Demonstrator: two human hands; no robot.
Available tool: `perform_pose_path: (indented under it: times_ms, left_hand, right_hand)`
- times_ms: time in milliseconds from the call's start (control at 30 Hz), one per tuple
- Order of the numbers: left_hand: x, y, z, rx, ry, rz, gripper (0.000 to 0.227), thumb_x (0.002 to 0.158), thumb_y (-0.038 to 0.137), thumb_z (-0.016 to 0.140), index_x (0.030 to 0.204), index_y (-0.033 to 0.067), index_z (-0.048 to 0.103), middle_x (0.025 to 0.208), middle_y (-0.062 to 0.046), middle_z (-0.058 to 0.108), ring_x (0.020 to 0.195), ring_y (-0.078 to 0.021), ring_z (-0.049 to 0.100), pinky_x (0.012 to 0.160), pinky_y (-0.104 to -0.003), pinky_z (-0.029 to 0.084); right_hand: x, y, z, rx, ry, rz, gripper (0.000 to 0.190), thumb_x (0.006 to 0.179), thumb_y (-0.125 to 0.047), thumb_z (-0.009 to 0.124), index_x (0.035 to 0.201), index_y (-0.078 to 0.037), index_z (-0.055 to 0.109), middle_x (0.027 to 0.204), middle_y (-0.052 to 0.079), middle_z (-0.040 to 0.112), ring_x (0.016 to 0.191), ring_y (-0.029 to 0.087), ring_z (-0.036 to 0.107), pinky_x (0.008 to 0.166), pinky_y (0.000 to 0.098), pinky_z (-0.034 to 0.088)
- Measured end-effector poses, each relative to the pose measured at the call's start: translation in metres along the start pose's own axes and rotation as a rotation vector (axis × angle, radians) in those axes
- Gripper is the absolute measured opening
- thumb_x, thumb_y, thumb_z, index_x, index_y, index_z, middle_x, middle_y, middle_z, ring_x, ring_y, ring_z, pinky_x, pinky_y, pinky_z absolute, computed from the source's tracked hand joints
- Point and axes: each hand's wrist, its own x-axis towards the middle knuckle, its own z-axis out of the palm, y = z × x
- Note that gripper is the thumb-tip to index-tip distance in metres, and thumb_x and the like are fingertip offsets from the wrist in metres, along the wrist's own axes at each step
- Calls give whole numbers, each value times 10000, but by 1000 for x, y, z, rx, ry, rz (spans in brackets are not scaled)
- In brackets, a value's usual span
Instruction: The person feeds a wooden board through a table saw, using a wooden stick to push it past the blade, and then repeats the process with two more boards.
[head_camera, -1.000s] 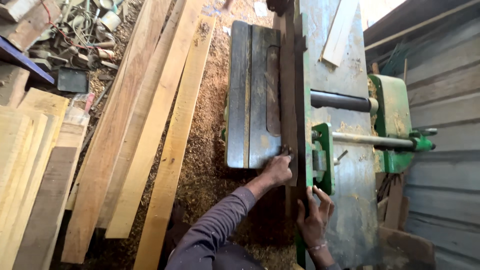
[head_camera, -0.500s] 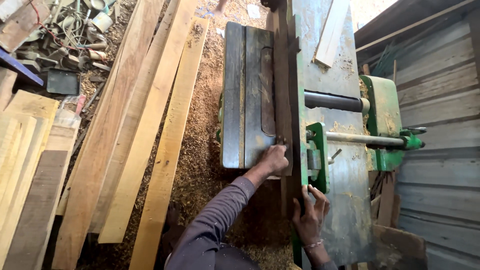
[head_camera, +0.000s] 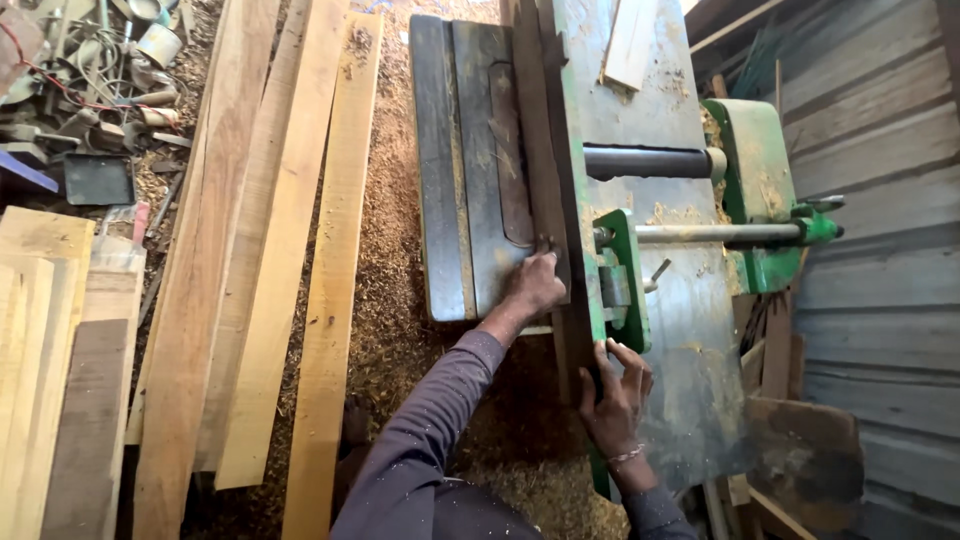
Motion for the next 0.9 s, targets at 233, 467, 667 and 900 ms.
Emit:
perform_pose_path:
  times_ms: [233,467,667,900]
  left_hand:
    - [-31,12,-3,71,-56,-16,453,856,42,487,1285,-3,625,1346,-265,628,1253,-442,606,1096,-514,473]
    - [-35,2,12,113,-34,70,466,854,19,494,1303,-49,602,1391,-295,588,1176,-477,648,1089,-520,491]
    - [-34,12,0,122,-2,74,447,834,29,515,1259,-36,639,1378,-278,606,1186,-482,637,1066,-527,494]
    - [-26,12,-3,84,24,67,490,838,28,505,1315,-28,604,1414,-262,576,1211,-484,611,1074,-527,481]
  right_hand:
    - [-2,7,3,2,-17,-31,492,889,-98,741,1368,-78,630,1355,130,546,1283,336,499,1093,478,388]
    - [-1,5,3,14,-20,-1,492,876,-96,741,1357,-91,635,1355,130,547,1287,335,495,1100,477,391]
    - [-1,4,3,36,-2,-12,493,882,-91,747,1362,-84,633,1355,128,552,1293,333,493,1111,469,398]
    - [0,3,2,49,-16,-2,505,884,-70,748,1375,-83,631,1352,129,553,1292,330,492,1105,466,399]
